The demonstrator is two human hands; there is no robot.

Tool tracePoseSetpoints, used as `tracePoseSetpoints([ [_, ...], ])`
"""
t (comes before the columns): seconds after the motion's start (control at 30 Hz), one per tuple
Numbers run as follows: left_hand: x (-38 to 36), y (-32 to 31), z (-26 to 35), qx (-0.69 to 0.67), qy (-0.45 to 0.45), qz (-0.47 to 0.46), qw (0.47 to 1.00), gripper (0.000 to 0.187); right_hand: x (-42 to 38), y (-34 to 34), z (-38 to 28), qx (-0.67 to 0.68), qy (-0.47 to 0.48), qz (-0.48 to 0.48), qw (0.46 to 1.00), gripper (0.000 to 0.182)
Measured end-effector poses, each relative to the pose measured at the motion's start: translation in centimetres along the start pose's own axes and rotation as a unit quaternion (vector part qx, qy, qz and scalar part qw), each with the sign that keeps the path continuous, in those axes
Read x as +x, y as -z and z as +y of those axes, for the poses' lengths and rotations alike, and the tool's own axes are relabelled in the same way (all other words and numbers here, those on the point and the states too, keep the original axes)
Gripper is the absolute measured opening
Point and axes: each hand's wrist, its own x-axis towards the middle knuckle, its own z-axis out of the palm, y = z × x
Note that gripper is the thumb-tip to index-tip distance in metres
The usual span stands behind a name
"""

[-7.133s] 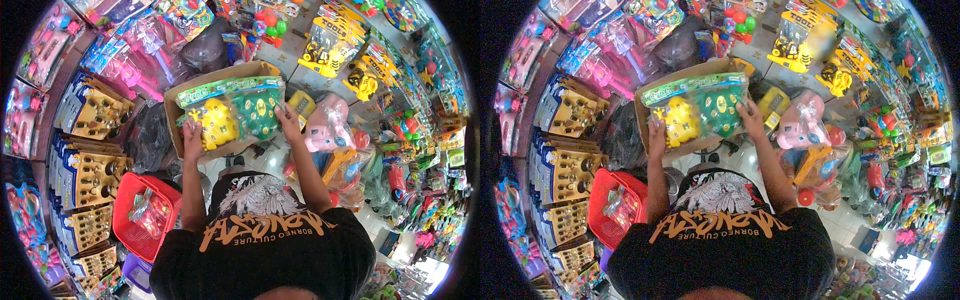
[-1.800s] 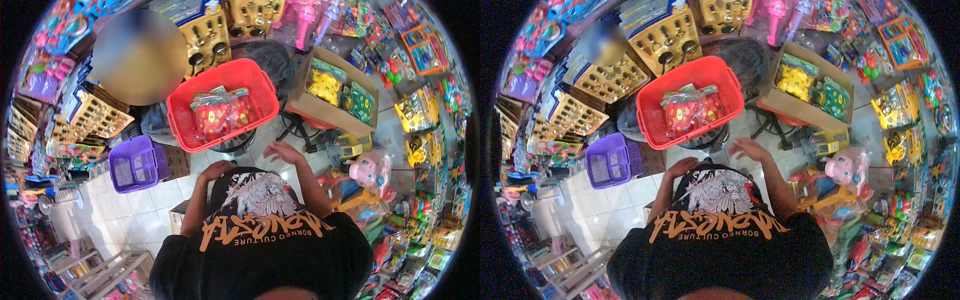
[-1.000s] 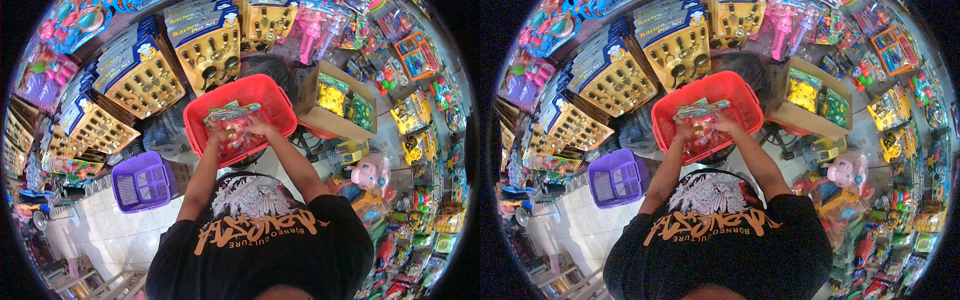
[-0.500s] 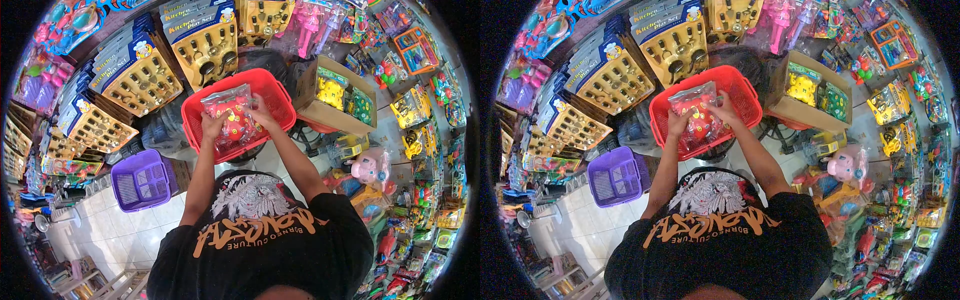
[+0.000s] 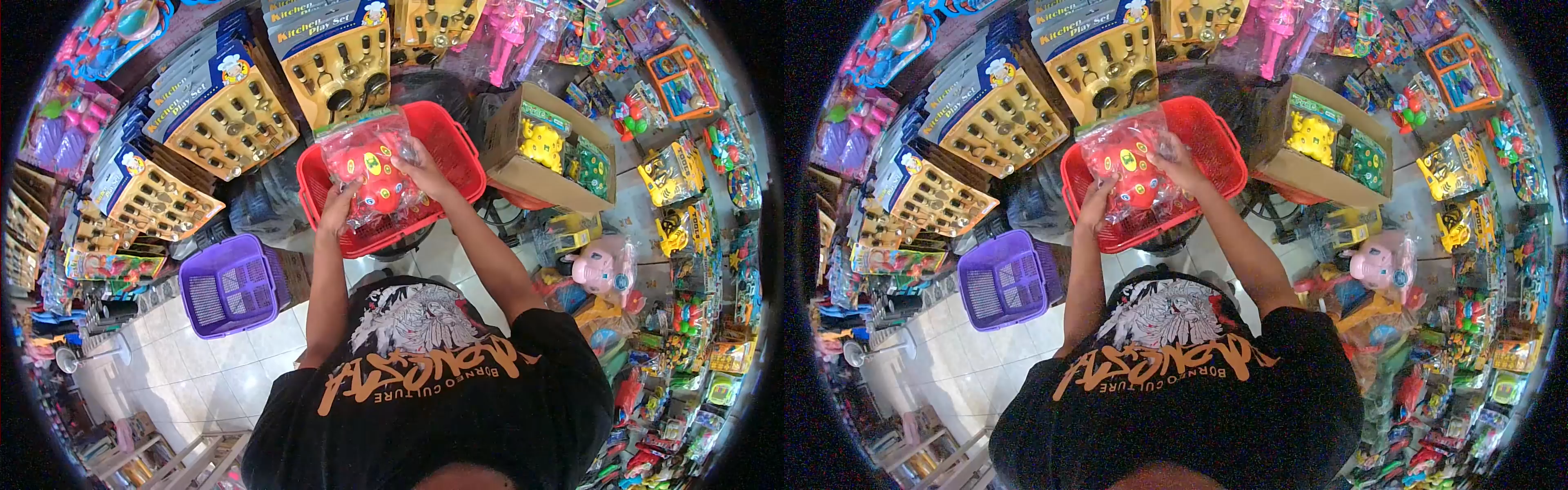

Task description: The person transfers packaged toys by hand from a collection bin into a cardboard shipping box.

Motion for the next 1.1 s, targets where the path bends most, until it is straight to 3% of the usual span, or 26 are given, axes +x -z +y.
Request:
tracePoseSetpoints([
  [0.13,-0.8,0.5,0.1,0.046,-0.027,0.041,0.998,0.030,2.4,1.6,1.4,0.116,-0.057,-0.025,0.991,0.071],
  [0.2,-0.6,1.3,-0.2,0.055,-0.075,0.047,0.995,0.028,2.8,2.5,0.1,0.067,-0.252,-0.002,0.965,0.065],
  [0.23,-0.6,1.7,-0.4,0.066,-0.122,0.052,0.989,0.026,3.5,3.5,2.2,0.067,-0.254,-0.002,0.965,0.065],
  [0.27,-1.2,1.6,0.0,0.058,-0.125,0.059,0.989,0.024,4.6,4.9,6.5,-0.121,-0.197,-0.111,0.967,0.070],
  [0.3,-1.4,1.6,0.0,0.059,-0.126,0.059,0.989,0.024,5.3,5.6,8.9,-0.303,-0.127,-0.216,0.919,0.076],
  [0.33,-1.6,1.7,0.1,0.073,-0.152,0.076,0.983,0.025,3.5,4.9,6.8,-0.418,-0.233,-0.110,0.871,0.084],
  [0.37,-1.7,1.8,0.2,0.088,-0.179,0.095,0.975,0.026,3.3,5.0,7.1,-0.419,-0.231,-0.113,0.871,0.084],
  [0.43,-1.5,2.1,0.0,0.077,-0.197,0.103,0.972,0.032,3.3,5.6,8.1,-0.481,-0.289,-0.221,0.798,0.090],
  [0.97,-2.5,1.1,0.0,0.096,-0.211,0.118,0.966,0.039,2.6,5.4,10.1,-0.273,-0.317,-0.211,0.883,0.090],
  [1.03,-2.5,0.9,0.0,0.103,-0.241,0.148,0.954,0.039,3.4,5.7,10.2,-0.287,-0.252,-0.201,0.902,0.084],
  [1.07,-2.3,1.5,-0.3,0.105,-0.236,0.141,0.956,0.040,2.9,5.0,8.2,-0.183,-0.281,-0.201,0.920,0.076],
  [1.1,-2.4,1.3,-0.1,0.107,-0.236,0.136,0.956,0.040,2.6,4.6,6.2,-0.181,-0.281,-0.197,0.922,0.076],
])
